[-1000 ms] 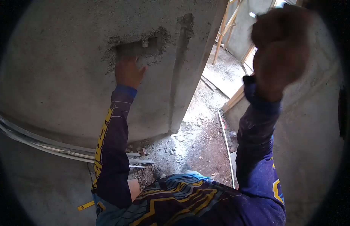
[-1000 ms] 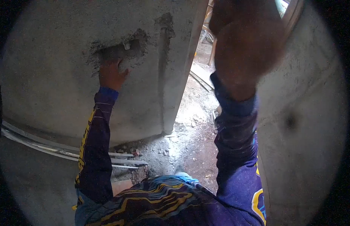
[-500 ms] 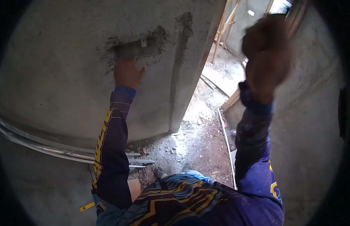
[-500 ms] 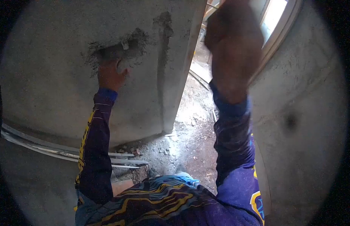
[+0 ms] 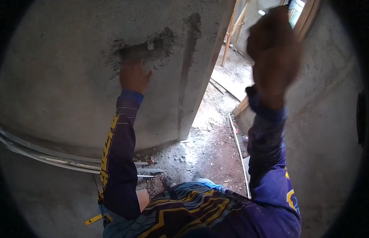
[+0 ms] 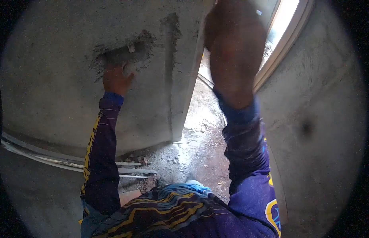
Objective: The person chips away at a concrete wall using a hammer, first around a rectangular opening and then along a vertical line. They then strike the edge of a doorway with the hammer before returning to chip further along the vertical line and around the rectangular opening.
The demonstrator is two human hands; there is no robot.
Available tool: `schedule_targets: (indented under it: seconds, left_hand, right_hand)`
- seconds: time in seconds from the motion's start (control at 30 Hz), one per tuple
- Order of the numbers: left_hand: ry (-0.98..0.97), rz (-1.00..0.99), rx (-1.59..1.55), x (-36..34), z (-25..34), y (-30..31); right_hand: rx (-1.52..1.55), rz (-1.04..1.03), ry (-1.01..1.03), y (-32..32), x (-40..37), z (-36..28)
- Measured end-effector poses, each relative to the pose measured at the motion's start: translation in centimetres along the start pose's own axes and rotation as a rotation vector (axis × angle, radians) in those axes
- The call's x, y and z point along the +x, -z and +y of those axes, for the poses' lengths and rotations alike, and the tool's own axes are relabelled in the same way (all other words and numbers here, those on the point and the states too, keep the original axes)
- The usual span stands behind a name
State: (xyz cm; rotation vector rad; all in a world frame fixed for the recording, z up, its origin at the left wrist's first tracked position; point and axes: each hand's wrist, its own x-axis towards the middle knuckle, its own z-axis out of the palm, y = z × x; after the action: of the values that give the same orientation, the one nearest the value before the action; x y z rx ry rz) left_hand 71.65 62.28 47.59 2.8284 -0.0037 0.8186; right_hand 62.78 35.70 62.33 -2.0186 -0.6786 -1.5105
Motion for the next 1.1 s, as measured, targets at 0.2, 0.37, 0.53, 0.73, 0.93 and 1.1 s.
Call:
schedule_targets:
  seconds: [0.2,0.37,0.53,0.73,0.93,1.1]
  left_hand:
    - [-0.014,0.037,0.001,0.2,-0.2,-0.5]
    - [-0.069,0.018,-0.041,0.3,-0.5,-1.2]
    - [-0.060,0.121,0.002,-0.3,0.2,-0.2]
    - [-0.043,0.023,0.034,0.1,0.1,-0.2]
    - [0.013,-0.051,-0.015,0.1,0.4,0.4]
    - [0.005,-0.073,0.025,0.7,0.2,0.0]
  right_hand:
    - [-0.183,0.151,0.229,-8.2,-8.2,6.5]
    - [0.181,-0.465,-0.697,-7.9,-10.5,3.4]
    - [0.819,-0.063,0.064,1.3,0.4,2.9]
    - [-0.016,-0.256,-0.189,-9.2,-11.7,6.9]
    - [0.083,-0.045,-0.142,-5.3,-4.4,2.1]
    - [1.427,0.029,0.119,-0.7,1.8,2.0]
